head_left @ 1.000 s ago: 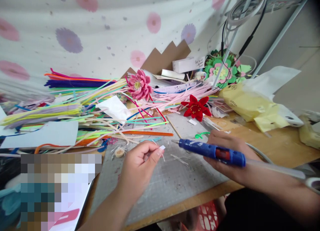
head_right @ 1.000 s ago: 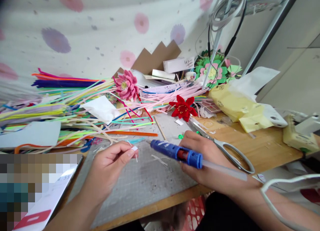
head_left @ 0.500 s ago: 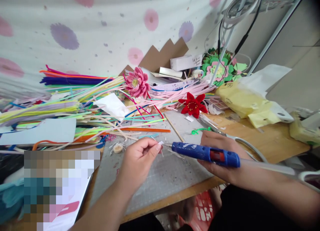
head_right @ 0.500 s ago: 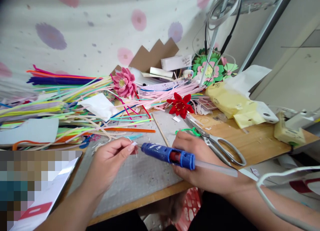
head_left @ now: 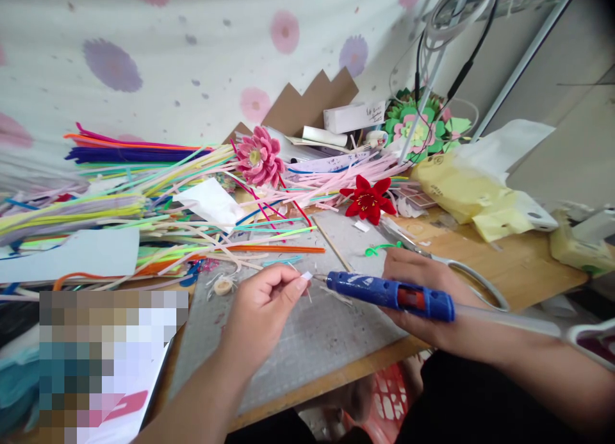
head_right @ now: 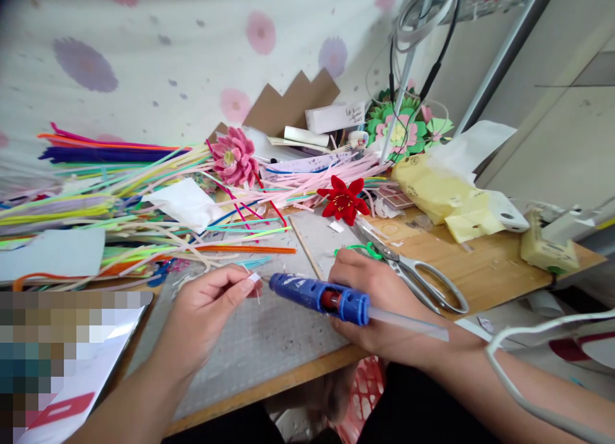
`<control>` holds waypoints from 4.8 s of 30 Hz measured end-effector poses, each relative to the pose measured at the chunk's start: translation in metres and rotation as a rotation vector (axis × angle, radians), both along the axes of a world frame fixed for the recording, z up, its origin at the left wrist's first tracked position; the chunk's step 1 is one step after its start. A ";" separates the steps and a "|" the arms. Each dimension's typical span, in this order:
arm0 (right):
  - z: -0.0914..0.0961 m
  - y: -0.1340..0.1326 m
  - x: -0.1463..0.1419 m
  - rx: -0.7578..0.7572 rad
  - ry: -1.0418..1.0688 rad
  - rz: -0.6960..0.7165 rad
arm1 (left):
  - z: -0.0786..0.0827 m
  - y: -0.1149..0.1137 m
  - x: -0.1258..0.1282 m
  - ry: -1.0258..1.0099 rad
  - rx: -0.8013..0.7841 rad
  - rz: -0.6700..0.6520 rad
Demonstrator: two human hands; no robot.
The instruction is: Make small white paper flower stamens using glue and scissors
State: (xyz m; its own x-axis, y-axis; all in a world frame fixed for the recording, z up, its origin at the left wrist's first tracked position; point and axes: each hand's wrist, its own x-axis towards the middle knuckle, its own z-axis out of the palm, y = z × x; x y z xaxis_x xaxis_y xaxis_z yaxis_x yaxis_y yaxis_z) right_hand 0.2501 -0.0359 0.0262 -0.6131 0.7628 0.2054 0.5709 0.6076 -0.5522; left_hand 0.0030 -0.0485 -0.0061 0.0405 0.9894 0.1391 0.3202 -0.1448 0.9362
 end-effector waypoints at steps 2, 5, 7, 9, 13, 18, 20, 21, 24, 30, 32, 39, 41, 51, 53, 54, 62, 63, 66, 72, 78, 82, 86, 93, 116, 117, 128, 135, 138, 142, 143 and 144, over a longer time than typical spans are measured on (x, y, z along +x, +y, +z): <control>0.001 0.003 0.004 0.008 -0.023 -0.023 | 0.000 0.001 0.000 0.007 0.012 -0.007; -0.003 0.022 0.027 0.043 0.045 -0.256 | 0.000 0.001 -0.001 0.020 0.038 -0.008; -0.008 0.040 0.056 0.050 0.191 -0.608 | -0.002 0.002 -0.001 0.027 0.044 0.010; -0.016 0.055 0.092 -0.111 0.241 -0.862 | -0.004 0.003 -0.002 0.025 0.043 0.028; -0.037 0.064 0.152 -0.304 0.365 -1.077 | -0.009 0.006 -0.003 0.020 0.035 0.016; -0.059 0.064 0.176 -0.382 0.222 -1.116 | -0.009 0.005 -0.002 0.022 0.012 0.028; -0.056 0.065 0.180 -0.359 0.101 -1.143 | -0.010 0.005 -0.003 -0.004 -0.004 0.027; -0.052 0.064 0.182 -0.330 0.035 -1.155 | -0.011 0.005 -0.003 -0.019 -0.013 0.022; -0.028 0.057 0.177 -0.195 -0.120 -1.162 | -0.013 0.004 -0.003 -0.057 -0.013 0.008; 0.008 0.038 0.076 0.013 0.007 -0.714 | -0.004 -0.003 0.005 -0.099 0.092 -0.118; 0.009 0.032 0.026 -0.266 0.251 -0.294 | 0.000 -0.004 0.007 -0.102 0.136 -0.188; 0.003 0.018 -0.065 -0.892 0.744 -0.050 | 0.002 -0.002 0.005 -0.103 0.198 -0.304; 0.003 0.017 -0.070 -0.939 0.786 -0.062 | 0.002 -0.001 0.004 -0.089 0.195 -0.287; 0.003 0.015 -0.072 -0.734 0.690 -0.065 | 0.001 -0.003 0.005 -0.131 0.093 -0.221; 0.004 0.016 -0.067 -0.652 0.691 -0.101 | 0.001 -0.005 0.004 -0.149 0.038 -0.137; 0.003 0.016 -0.065 -0.622 0.680 -0.112 | 0.001 -0.006 0.004 -0.151 0.015 -0.093; -0.007 0.010 -0.077 -0.535 0.607 -0.124 | -0.005 -0.006 0.001 -0.245 -0.060 -0.014; -0.008 0.010 -0.079 -0.529 0.609 -0.132 | -0.005 -0.006 0.001 -0.249 -0.062 -0.009; -0.011 0.010 -0.082 -0.523 0.633 -0.152 | -0.002 -0.006 0.001 -0.236 -0.060 -0.011; -0.010 0.009 -0.085 -0.503 0.614 -0.164 | -0.001 -0.007 0.000 -0.217 -0.052 -0.011; -0.006 0.007 -0.085 -0.463 0.624 -0.135 | -0.006 -0.005 0.001 -0.286 -0.083 -0.018; -0.007 0.006 -0.087 -0.425 0.557 -0.159 | -0.006 -0.006 0.000 -0.271 -0.076 -0.025; -0.010 0.006 -0.088 -0.383 0.521 -0.181 | -0.007 -0.006 0.000 -0.253 -0.057 -0.036; -0.011 0.007 -0.085 -0.484 0.666 -0.135 | -0.007 -0.007 -0.001 -0.307 -0.077 -0.045; -0.004 0.021 -0.078 -0.680 0.588 -0.101 | 0.009 -0.007 0.000 -0.087 -0.152 -0.114; -0.005 0.021 -0.077 -0.731 0.626 -0.085 | 0.008 -0.006 0.000 -0.097 -0.149 -0.124; -0.015 0.019 -0.072 -0.907 0.713 -0.052 | 0.010 -0.005 0.001 -0.144 -0.148 -0.164; -0.019 0.021 -0.070 -0.881 0.686 -0.081 | 0.010 -0.006 0.000 -0.031 -0.133 -0.143; -0.019 0.020 -0.071 -0.882 0.705 -0.077 | 0.009 -0.006 0.000 0.008 -0.127 -0.128; -0.017 0.020 -0.072 -0.900 0.720 -0.091 | 0.009 -0.004 -0.001 0.010 -0.120 -0.100; -0.016 0.020 -0.072 -0.907 0.720 -0.098 | 0.010 -0.004 -0.001 0.001 -0.122 -0.100; -0.015 0.020 -0.072 -0.916 0.722 -0.103 | 0.010 -0.004 -0.001 -0.013 -0.127 -0.105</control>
